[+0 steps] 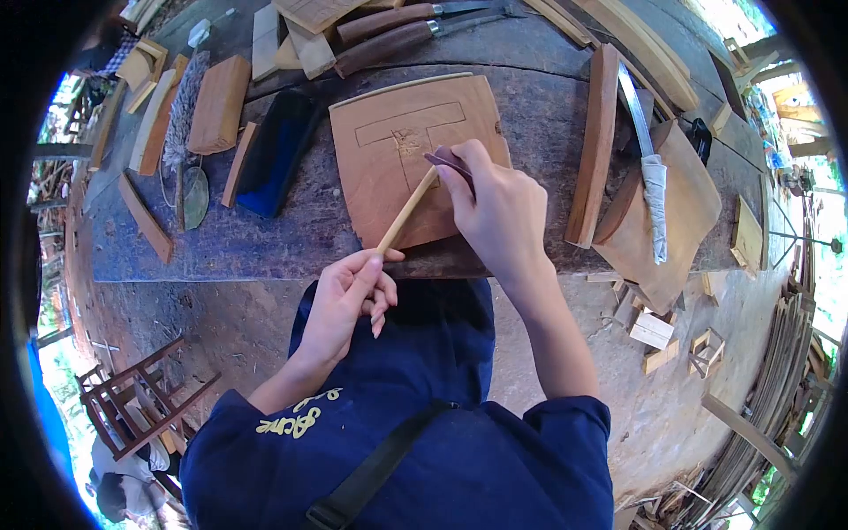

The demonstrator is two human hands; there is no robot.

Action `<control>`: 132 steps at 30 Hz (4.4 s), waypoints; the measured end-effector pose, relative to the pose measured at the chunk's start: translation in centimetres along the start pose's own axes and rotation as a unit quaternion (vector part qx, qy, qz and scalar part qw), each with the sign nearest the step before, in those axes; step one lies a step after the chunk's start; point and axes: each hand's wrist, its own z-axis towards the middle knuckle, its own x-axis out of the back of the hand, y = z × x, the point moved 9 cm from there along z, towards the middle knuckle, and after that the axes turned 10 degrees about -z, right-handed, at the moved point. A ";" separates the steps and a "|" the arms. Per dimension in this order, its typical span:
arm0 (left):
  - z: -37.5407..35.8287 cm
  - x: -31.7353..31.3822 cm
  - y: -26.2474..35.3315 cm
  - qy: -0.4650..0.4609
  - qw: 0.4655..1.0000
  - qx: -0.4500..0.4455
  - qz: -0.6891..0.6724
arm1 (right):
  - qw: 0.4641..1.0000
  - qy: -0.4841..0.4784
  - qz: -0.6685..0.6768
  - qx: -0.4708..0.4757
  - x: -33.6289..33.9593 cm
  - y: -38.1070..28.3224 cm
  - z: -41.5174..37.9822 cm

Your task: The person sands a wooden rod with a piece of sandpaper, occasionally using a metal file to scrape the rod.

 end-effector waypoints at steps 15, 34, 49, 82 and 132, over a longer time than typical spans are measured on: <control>1.2 1.5 0.7 0.060 0.966 -0.153 0.201 | 0.989 -0.082 -0.035 0.121 -3.3 -4.4 -2.7; 1.8 1.3 1.4 0.048 0.952 -0.171 0.248 | 0.982 -0.121 -0.104 0.103 -4.0 -4.0 -1.9; 1.8 1.0 1.7 0.047 0.953 -0.180 0.239 | 0.997 -0.034 -0.060 0.034 -2.8 -1.6 0.3; 0.2 -1.1 2.7 0.101 0.872 -0.283 0.386 | 0.992 0.047 -0.112 0.014 -1.7 0.5 0.1; 0.1 1.2 4.4 0.141 0.871 -0.333 0.333 | 0.992 0.076 -0.099 -0.008 -0.4 0.7 -0.7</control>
